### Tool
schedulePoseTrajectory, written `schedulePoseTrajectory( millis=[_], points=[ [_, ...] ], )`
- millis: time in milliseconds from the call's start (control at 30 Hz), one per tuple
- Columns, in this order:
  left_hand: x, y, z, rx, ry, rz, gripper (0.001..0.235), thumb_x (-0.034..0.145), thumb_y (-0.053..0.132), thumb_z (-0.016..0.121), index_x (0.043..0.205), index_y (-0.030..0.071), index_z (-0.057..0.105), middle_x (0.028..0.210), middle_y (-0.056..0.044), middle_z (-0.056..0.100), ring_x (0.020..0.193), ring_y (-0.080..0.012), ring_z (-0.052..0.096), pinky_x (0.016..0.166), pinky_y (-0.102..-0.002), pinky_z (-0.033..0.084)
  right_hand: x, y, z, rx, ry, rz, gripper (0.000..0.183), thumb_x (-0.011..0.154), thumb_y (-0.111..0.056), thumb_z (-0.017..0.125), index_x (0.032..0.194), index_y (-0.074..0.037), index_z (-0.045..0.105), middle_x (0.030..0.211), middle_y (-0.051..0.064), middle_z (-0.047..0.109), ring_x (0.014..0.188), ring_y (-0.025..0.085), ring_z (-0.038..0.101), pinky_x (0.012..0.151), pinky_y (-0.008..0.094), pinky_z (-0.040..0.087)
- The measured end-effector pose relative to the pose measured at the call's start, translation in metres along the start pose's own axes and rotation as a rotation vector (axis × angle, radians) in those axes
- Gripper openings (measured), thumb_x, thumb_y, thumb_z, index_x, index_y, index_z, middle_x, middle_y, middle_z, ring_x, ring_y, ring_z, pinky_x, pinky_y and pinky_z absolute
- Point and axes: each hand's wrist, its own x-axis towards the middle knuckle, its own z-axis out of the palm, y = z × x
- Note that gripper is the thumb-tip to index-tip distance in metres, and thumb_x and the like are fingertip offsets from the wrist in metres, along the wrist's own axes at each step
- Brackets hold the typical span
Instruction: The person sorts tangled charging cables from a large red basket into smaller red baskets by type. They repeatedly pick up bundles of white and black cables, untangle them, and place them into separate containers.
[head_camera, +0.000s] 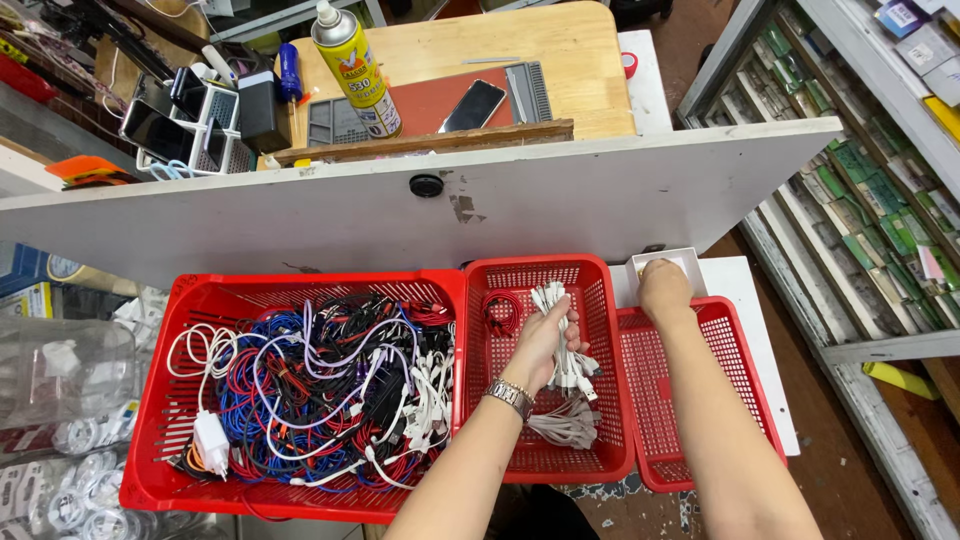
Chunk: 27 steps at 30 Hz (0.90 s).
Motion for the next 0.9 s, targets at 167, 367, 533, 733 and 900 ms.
schedulePoseTrajectory(
  millis=[167, 367, 533, 733, 900],
  points=[
    [0.004, 0.005, 0.000, -0.021, 0.015, -0.011, 0.033, 0.105, 0.037, 0.057, 0.088, 0.008, 0.055, 0.061, 0.004, 0.044, 0.049, -0.0090, 0.043, 0.066, -0.033, 0.057, -0.011, -0.002, -0.010, 0.190, 0.144, 0.018, 0.019, 0.092, -0.005, 0.059, 0.103, -0.007, 0.075, 0.102, 0.024, 0.074, 0.099, 0.041, 0.070, 0.089, 0.048, 0.055],
    [-0.005, 0.015, 0.007, -0.023, 0.011, 0.029, 0.027, 0.098, 0.030, 0.068, 0.093, 0.006, 0.058, 0.063, 0.007, 0.045, 0.049, -0.0063, 0.043, 0.062, -0.030, 0.055, -0.032, -0.023, -0.056, 0.269, 0.109, 0.108, 0.016, 0.090, -0.007, 0.064, 0.095, -0.010, 0.078, 0.099, 0.021, 0.074, 0.093, 0.040, 0.070, 0.084, 0.047, 0.056],
    [-0.020, 0.026, 0.016, 0.098, 0.036, 0.106, 0.023, 0.091, 0.018, 0.072, 0.106, 0.002, 0.065, 0.063, 0.006, 0.047, 0.050, -0.0057, 0.045, 0.060, -0.029, 0.054, -0.068, -0.045, -0.104, 0.510, 0.164, 0.052, 0.014, 0.094, -0.012, 0.066, 0.101, -0.001, 0.073, 0.093, 0.016, 0.077, 0.086, 0.032, 0.073, 0.081, 0.042, 0.056],
    [-0.053, 0.045, 0.014, 0.128, -0.003, 0.224, 0.019, 0.095, 0.018, 0.071, 0.103, 0.001, 0.066, 0.062, 0.009, 0.045, 0.050, -0.0045, 0.043, 0.061, -0.027, 0.053, -0.129, -0.114, -0.126, 1.055, -0.135, -0.212, 0.020, 0.093, -0.016, 0.069, 0.103, 0.001, 0.072, 0.093, 0.008, 0.078, 0.085, 0.015, 0.071, 0.080, 0.030, 0.056],
    [-0.089, 0.069, -0.021, 0.070, 0.057, 0.290, 0.018, 0.100, 0.020, 0.066, 0.092, 0.004, 0.062, 0.061, 0.008, 0.044, 0.050, -0.0050, 0.041, 0.060, -0.027, 0.052, -0.161, -0.164, -0.148, 1.316, -0.494, -0.158, 0.017, 0.099, -0.017, 0.061, 0.101, -0.002, 0.068, 0.089, 0.004, 0.070, 0.087, 0.015, 0.064, 0.086, 0.034, 0.053]
  ],
)
